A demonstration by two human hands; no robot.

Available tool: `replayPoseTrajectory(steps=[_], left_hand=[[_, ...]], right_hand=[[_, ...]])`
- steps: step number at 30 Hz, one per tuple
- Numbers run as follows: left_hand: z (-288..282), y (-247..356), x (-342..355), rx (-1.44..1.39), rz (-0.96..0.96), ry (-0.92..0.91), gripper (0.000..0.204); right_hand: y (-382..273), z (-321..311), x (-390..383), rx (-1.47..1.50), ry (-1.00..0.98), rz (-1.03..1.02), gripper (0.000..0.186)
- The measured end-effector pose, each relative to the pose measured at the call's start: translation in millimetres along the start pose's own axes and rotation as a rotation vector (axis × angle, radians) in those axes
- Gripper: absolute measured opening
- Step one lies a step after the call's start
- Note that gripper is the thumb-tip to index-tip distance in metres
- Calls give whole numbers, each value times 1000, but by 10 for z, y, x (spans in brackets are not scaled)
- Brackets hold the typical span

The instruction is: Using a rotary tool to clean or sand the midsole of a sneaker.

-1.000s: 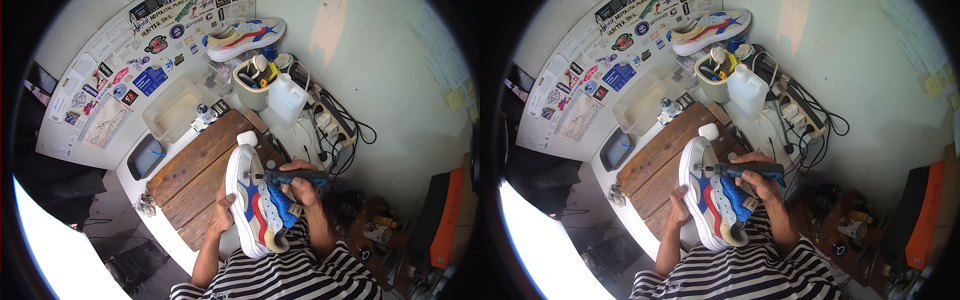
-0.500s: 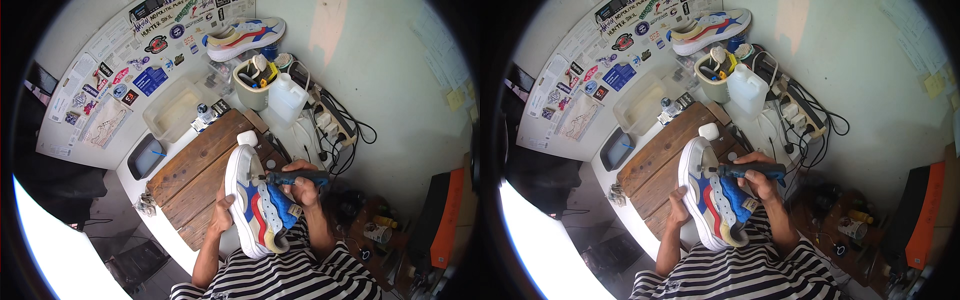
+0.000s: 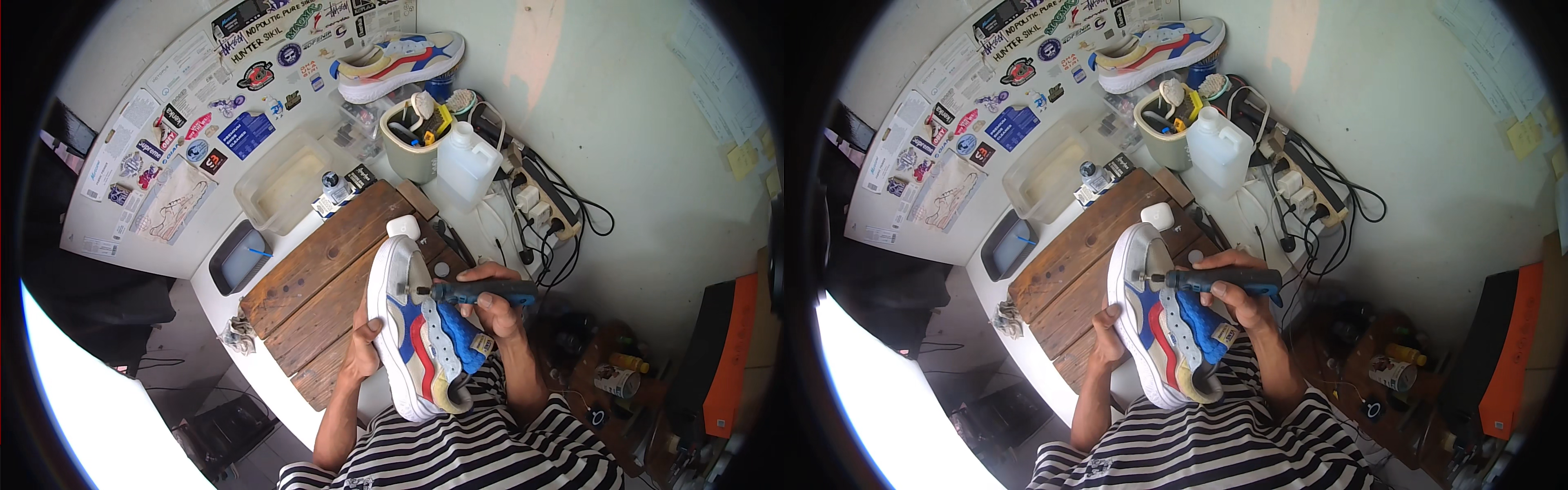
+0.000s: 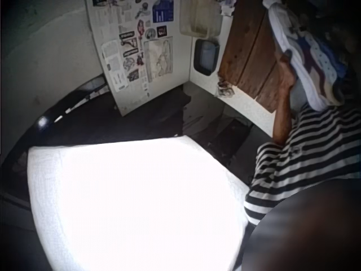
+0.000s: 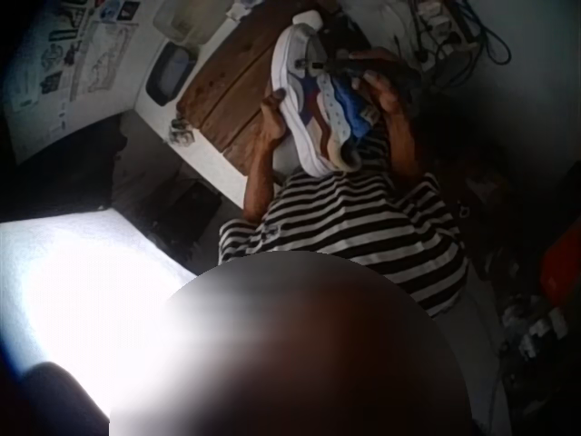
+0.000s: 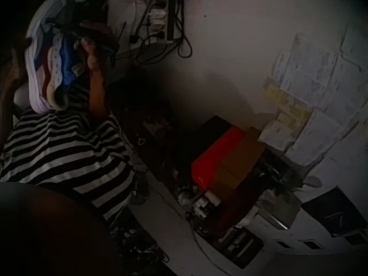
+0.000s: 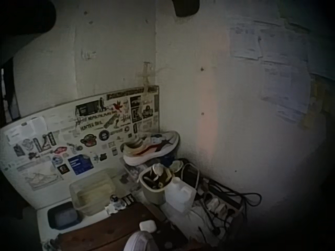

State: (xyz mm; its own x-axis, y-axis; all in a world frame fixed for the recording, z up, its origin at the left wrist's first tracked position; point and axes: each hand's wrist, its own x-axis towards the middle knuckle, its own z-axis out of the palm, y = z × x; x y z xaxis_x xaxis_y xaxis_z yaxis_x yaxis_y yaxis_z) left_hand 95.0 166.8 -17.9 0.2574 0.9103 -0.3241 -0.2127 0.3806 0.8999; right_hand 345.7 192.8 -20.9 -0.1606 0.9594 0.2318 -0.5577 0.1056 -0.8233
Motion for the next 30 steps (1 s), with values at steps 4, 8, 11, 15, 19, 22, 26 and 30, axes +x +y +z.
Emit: replayPoseTrajectory(steps=[4,8,11,15,19,22,26,30], left_hand=[[34,36,-8,12,-12,26,104],[77,92,-23,12,-18,44,104],[50,64,0,15,0,20,105],[4,22,13,63,52,6,107],[-49,-89,-28,-41,6,-18,107],[-75,-147,-9,38,-13,-52,107],[-78,-225,-18,15,15,-50,105],[-83,-236,-12,41,35,-56,104]], right_hand=[[-62,107,15,-45,91,42,39],[-104,119,41,-51,64,13,38],[-121,133,38,-91,52,27,38],[-116,102,42,-4,-35,-1,40],[-98,111,22,58,88,-70,43],[-75,132,2,94,145,-175,46],[-108,126,-68,-30,99,-145,45],[-83,110,-99,-22,124,-139,44]])
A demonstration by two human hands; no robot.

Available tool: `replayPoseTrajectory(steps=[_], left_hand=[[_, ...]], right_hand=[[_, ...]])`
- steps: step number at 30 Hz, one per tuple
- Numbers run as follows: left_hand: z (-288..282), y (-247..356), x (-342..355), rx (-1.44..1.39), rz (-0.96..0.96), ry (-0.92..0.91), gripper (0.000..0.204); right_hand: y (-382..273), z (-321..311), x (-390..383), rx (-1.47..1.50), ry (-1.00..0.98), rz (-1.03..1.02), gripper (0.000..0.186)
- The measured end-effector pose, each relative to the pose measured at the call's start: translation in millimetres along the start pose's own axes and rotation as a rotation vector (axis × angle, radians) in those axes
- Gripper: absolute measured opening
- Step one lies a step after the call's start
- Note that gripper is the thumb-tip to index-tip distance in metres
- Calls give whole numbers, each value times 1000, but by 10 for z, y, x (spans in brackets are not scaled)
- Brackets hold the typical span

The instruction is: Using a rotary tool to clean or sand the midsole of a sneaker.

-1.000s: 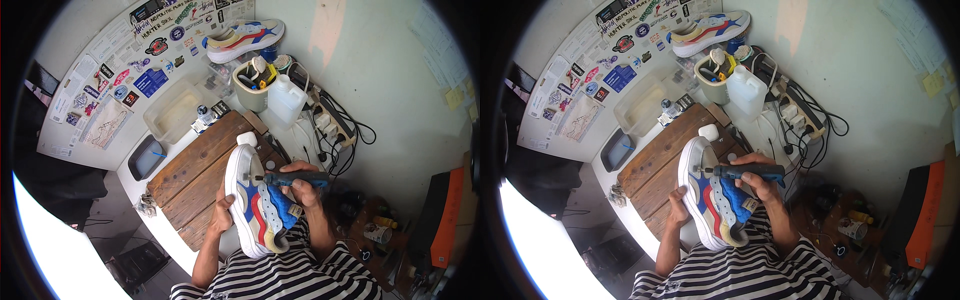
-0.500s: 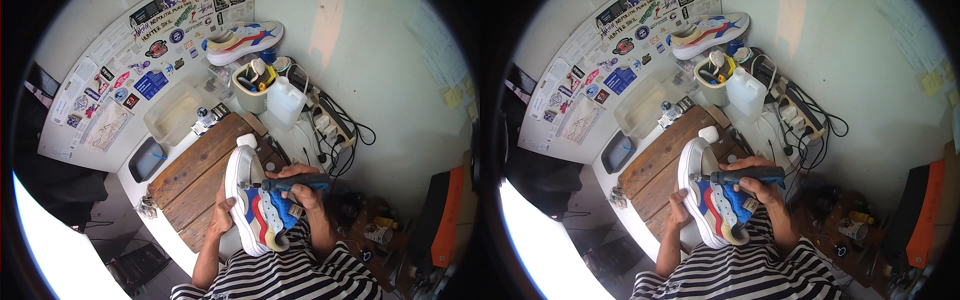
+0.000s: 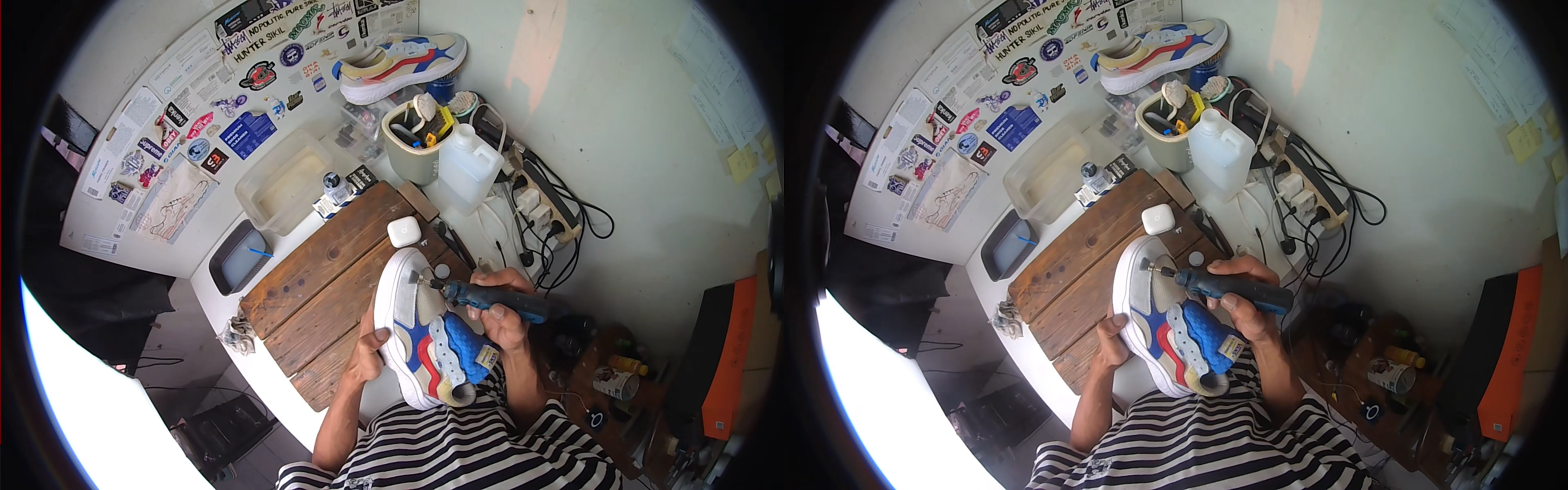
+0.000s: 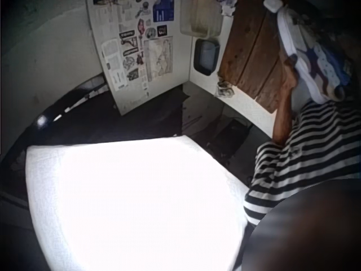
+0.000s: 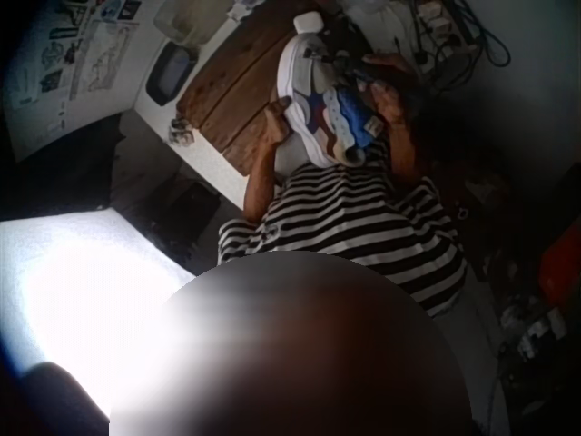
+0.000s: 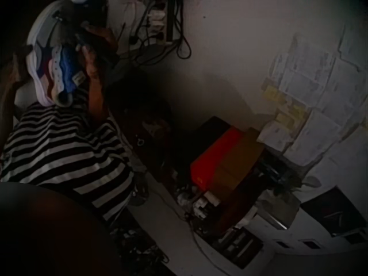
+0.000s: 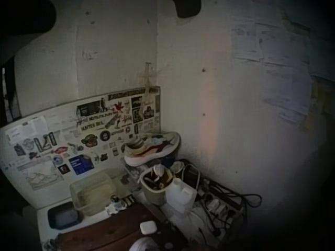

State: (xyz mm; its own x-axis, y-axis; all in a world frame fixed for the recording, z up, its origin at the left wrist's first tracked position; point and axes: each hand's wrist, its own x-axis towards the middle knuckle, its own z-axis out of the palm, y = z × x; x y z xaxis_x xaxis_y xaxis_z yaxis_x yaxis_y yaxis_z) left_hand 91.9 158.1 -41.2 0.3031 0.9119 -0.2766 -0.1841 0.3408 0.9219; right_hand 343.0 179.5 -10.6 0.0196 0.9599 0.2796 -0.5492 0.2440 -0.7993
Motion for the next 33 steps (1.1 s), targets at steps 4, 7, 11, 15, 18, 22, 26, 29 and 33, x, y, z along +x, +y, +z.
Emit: replayPoseTrajectory(steps=[4,7,11,15,18,22,26,29,33], left_hand=[[6,19,-6,60,24,7,105],[92,123,-5,105,18,39,106],[70,84,16,131,53,17,106],[116,155,18,161,79,23,107],[182,276,24,224,103,22,108],[183,306,-5,231,78,34,106],[114,238,10,247,92,-4,104],[155,350,61,161,116,-6,105],[149,404,58,156,117,-31,108]], right_hand=[[-24,36,14,-53,20,34,42],[-69,54,38,-92,19,27,41],[-102,0,62,-110,-101,12,42],[-191,89,58,-188,-14,46,39],[-199,109,68,-175,21,29,38],[-165,43,65,-122,-121,32,38],[-148,57,39,-38,-82,23,40],[-82,72,19,34,34,17,44],[-38,88,-2,37,48,15,46]])
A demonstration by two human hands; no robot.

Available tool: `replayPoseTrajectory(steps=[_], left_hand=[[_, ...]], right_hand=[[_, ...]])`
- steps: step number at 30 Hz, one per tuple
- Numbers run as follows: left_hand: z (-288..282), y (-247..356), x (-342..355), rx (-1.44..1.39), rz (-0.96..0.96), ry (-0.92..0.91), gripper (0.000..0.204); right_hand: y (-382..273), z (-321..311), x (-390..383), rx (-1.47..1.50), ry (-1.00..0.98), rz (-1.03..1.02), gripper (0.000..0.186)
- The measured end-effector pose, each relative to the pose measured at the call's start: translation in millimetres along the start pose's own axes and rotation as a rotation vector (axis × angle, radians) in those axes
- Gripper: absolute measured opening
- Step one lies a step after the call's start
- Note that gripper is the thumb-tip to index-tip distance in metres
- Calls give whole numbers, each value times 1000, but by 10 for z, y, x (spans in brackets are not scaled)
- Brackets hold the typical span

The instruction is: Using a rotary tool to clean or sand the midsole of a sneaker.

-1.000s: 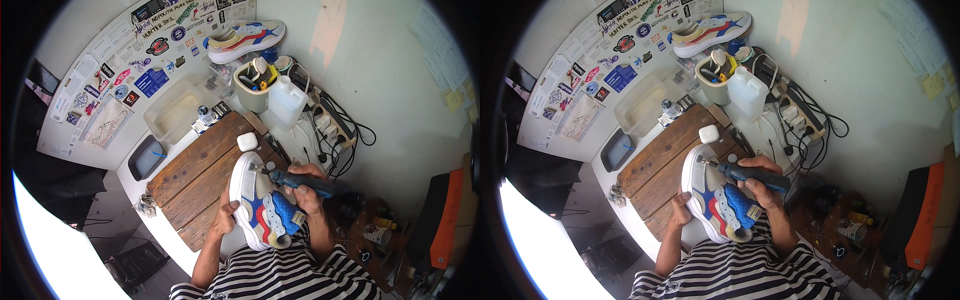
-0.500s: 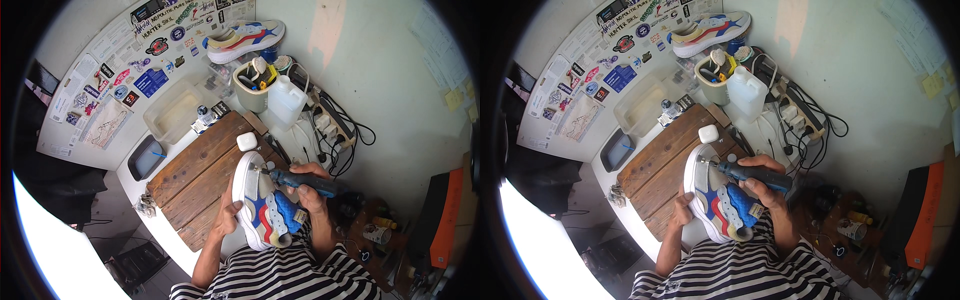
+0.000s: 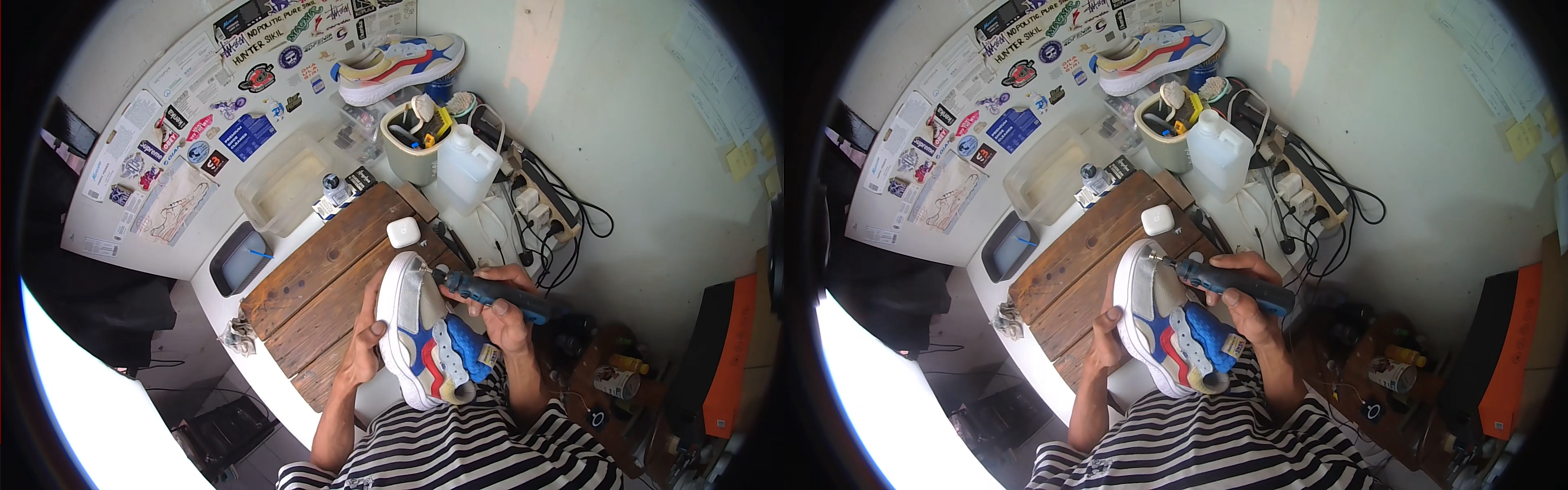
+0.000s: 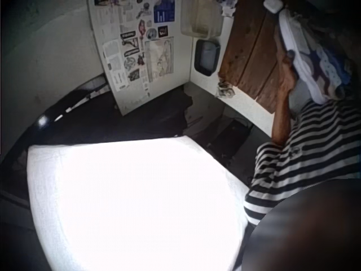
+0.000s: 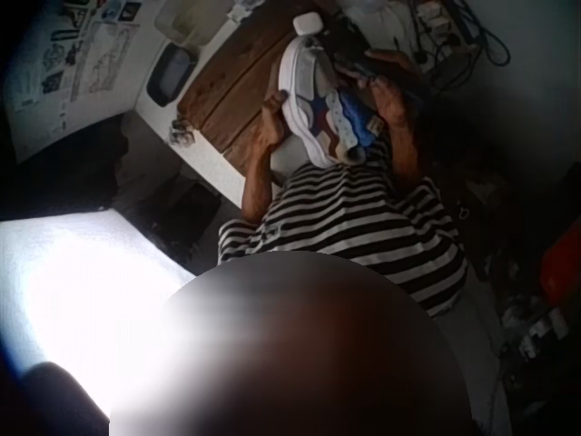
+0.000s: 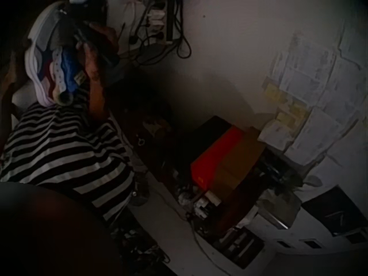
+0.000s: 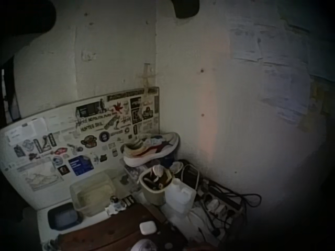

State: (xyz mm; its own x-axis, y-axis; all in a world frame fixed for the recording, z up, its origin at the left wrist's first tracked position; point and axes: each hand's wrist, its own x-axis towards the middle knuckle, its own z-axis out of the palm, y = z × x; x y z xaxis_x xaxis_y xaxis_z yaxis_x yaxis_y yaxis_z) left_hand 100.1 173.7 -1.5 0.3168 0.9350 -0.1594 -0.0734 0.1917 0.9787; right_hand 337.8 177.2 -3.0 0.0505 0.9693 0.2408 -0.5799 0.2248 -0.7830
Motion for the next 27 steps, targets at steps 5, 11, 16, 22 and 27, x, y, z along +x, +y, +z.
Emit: replayPoseTrajectory(steps=[5,11,16,22,27], left_hand=[[20,26,3,-27,-14,8,108],[-1,-13,-17,-11,-14,28,109],[28,-2,-22,-45,-7,35,108],[16,0,-34,-37,-8,40,107],[13,-40,-30,-39,0,48,108]], right_hand=[[-26,38,12,1,7,18,45],[-57,-49,20,-73,-117,14,43],[-68,27,15,-117,-62,5,41],[-71,0,9,-104,-91,8,40],[-24,24,7,-46,-36,-6,40]])
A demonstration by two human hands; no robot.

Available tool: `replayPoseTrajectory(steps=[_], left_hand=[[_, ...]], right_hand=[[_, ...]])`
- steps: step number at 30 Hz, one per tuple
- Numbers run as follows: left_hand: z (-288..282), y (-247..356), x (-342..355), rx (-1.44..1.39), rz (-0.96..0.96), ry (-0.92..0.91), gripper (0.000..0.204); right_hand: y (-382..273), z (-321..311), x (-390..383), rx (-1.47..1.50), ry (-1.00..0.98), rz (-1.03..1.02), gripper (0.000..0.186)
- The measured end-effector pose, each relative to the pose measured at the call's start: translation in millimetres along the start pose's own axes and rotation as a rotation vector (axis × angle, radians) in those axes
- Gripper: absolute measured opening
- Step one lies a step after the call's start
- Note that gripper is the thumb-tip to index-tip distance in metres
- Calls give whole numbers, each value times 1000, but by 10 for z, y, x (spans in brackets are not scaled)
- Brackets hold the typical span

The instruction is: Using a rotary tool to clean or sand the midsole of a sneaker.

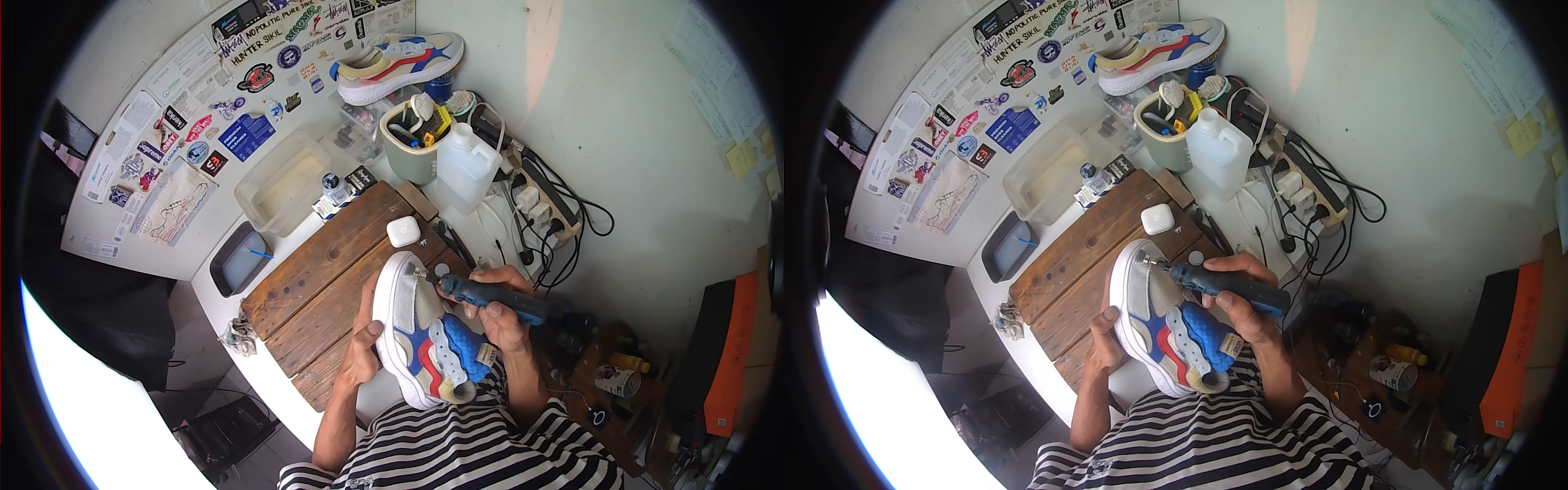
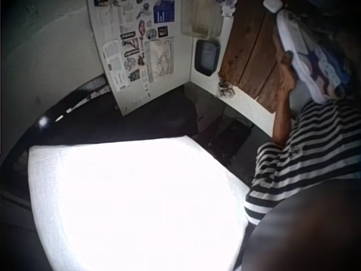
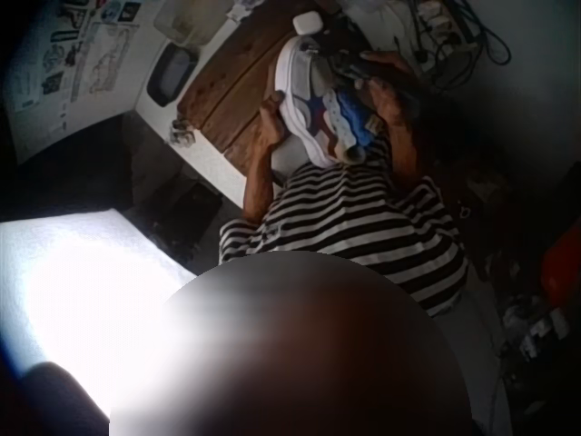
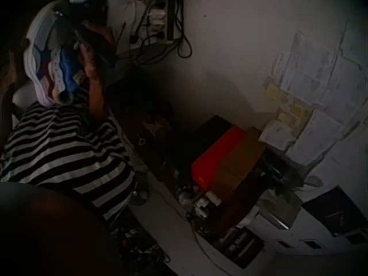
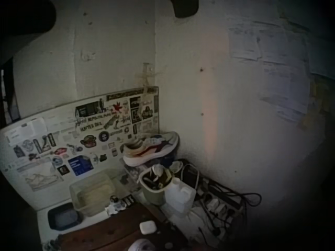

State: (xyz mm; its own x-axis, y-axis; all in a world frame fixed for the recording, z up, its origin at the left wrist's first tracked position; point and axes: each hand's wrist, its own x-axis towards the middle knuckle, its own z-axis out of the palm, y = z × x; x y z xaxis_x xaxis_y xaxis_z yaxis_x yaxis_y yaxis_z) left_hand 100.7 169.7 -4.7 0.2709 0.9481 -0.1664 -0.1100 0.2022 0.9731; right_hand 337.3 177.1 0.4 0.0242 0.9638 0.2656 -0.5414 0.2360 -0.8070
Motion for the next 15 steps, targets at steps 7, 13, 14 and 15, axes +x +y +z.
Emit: replayPoseTrajectory(steps=[7,13,14,15], left_hand=[[-17,21,-6,-4,-3,8,107],[-1,17,-26,-50,-30,17,106],[-10,4,-30,-50,-31,16,106],[-29,-20,-35,-57,-34,12,106]], right_hand=[[11,-50,-12,-12,-108,15,40],[47,-63,-27,33,-90,16,39],[45,-53,-32,38,-58,28,39],[42,-47,-39,42,-26,40,39]])
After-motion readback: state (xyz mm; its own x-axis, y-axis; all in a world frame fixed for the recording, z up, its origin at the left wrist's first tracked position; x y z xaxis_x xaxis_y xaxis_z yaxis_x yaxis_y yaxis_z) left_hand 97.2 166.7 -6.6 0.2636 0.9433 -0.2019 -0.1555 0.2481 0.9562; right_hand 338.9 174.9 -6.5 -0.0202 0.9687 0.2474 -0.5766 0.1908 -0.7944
